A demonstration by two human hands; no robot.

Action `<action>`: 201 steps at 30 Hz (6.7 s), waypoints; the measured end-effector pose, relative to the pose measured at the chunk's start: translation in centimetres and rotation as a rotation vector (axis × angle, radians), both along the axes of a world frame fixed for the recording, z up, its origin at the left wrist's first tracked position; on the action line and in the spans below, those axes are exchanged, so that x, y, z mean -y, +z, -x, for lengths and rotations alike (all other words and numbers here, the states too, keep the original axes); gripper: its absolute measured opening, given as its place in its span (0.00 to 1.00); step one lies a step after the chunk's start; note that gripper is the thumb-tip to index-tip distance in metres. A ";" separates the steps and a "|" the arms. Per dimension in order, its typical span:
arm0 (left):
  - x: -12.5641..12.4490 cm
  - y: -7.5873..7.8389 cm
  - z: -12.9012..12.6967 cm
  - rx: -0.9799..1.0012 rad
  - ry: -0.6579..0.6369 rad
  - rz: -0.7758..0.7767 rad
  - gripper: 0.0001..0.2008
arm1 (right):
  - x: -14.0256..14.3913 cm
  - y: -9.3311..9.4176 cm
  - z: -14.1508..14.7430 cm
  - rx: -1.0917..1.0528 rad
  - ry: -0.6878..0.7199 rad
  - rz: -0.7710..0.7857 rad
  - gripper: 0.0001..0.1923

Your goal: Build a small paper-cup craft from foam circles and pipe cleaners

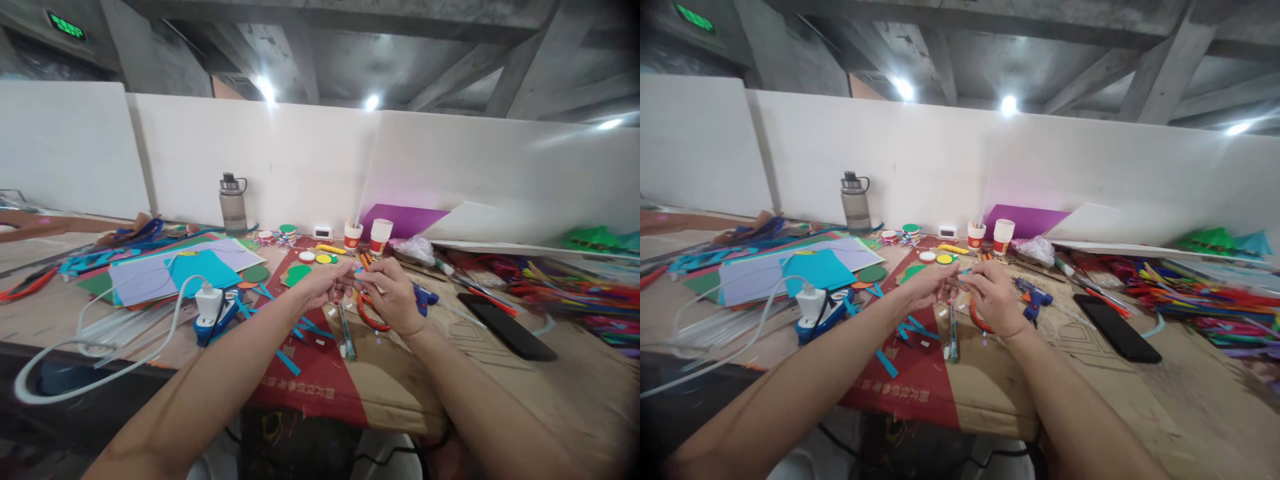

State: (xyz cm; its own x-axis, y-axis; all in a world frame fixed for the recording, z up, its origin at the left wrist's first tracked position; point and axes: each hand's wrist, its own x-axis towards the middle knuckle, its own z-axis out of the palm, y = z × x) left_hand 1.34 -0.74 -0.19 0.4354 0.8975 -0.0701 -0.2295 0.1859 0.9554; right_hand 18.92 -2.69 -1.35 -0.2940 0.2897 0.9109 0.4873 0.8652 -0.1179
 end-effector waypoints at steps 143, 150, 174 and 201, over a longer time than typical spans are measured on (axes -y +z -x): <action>0.5 -0.1 -0.8 -0.439 -0.018 -0.442 0.11 | -1.1 -0.3 1.2 -0.788 0.234 0.909 0.12; 0.1 0.7 0.2 -0.526 -0.003 -0.503 0.09 | -1.1 -0.2 0.8 -0.664 0.128 0.884 0.12; -0.7 0.2 0.3 -0.181 0.216 -0.306 0.13 | -1.7 -1.2 1.0 -0.474 0.271 1.005 0.13; -0.6 0.1 -0.3 0.051 0.206 -0.114 0.15 | -1.3 -0.3 1.0 -0.467 0.226 0.992 0.14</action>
